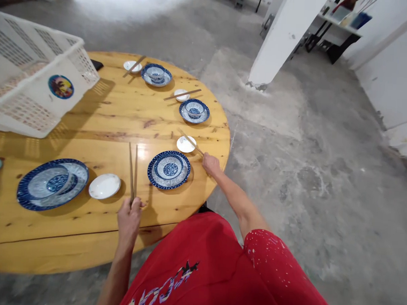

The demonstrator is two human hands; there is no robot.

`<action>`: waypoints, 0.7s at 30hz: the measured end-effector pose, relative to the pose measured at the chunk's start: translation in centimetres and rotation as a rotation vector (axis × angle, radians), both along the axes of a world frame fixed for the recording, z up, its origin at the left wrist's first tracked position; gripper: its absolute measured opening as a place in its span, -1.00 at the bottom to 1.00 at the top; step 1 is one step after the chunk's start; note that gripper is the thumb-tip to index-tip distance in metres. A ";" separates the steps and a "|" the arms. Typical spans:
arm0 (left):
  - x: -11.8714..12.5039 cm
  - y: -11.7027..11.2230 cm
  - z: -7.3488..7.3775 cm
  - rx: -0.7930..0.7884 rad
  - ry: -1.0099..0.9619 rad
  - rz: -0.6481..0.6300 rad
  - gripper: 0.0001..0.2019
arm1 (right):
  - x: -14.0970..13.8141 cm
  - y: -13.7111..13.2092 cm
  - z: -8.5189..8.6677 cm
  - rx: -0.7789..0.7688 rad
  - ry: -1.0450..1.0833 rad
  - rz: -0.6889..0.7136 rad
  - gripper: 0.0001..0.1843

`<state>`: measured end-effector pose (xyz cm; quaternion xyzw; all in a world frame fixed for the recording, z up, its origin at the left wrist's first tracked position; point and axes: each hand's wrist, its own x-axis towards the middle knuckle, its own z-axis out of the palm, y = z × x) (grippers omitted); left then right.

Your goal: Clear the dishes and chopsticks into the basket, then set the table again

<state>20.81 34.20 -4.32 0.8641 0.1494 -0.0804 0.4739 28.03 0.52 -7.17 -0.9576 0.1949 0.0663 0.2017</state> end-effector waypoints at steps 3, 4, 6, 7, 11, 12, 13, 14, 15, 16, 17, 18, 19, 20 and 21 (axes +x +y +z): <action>0.3 -3.7 1.2 -0.331 0.031 -0.078 -0.75 | -2.9 1.1 0.5 0.139 -0.054 -0.050 -0.76; 0.3 -4.9 1.5 -0.415 0.029 -0.118 -0.74 | -4.1 1.8 0.8 0.254 -0.089 -0.077 -0.74; 0.3 -7.2 2.0 -0.532 0.030 -0.208 -0.73 | -6.3 3.6 1.5 0.638 -0.205 -0.175 -0.73; 0.2 -8.3 2.2 -0.572 0.041 -0.254 -0.72 | -7.3 4.6 2.0 0.813 -0.268 -0.229 -0.72; -1.2 -11.8 2.6 -0.671 0.121 -0.439 -0.68 | -10.6 8.5 4.1 1.145 -0.445 -0.391 -0.66; -1.8 -12.4 2.5 -0.670 0.140 -0.488 -0.67 | -11.3 9.3 4.5 1.191 -0.451 -0.435 -0.64; -2.4 -12.9 2.3 -0.657 0.154 -0.537 -0.65 | -12.0 10.0 4.9 1.232 -0.443 -0.477 -0.64; -2.9 -13.2 2.0 -0.635 0.161 -0.584 -0.63 | -12.7 10.6 5.2 1.266 -0.431 -0.514 -0.63; -3.5 -13.4 1.7 -0.608 0.160 -0.627 -0.61 | -13.4 11.1 5.4 1.291 -0.420 -0.540 -0.62; -4.0 -13.5 1.3 -0.582 0.153 -0.666 -0.58 | -14.1 11.5 5.5 1.305 -0.414 -0.555 -0.61; -4.4 -13.4 1.0 -0.554 0.140 -0.696 -0.56 | -14.7 11.8 5.6 1.311 -0.411 -0.559 -0.61; -4.7 -13.2 0.7 -0.520 0.132 -0.725 -0.54 | -15.3 12.1 5.6 1.313 -0.408 -0.558 -0.60; -5.0 -12.9 0.4 -0.483 0.128 -0.751 -0.53 | -15.8 12.4 5.5 1.315 -0.400 -0.557 -0.60; -5.2 -12.6 0.2 -0.444 0.128 -0.775 -0.52 | -16.2 12.7 5.4 1.317 -0.387 -0.556 -0.60; -5.3 -12.1 0.1 -0.405 0.133 -0.796 -0.52 | -16.5 12.9 5.3 1.321 -0.376 -0.558 -0.60</action>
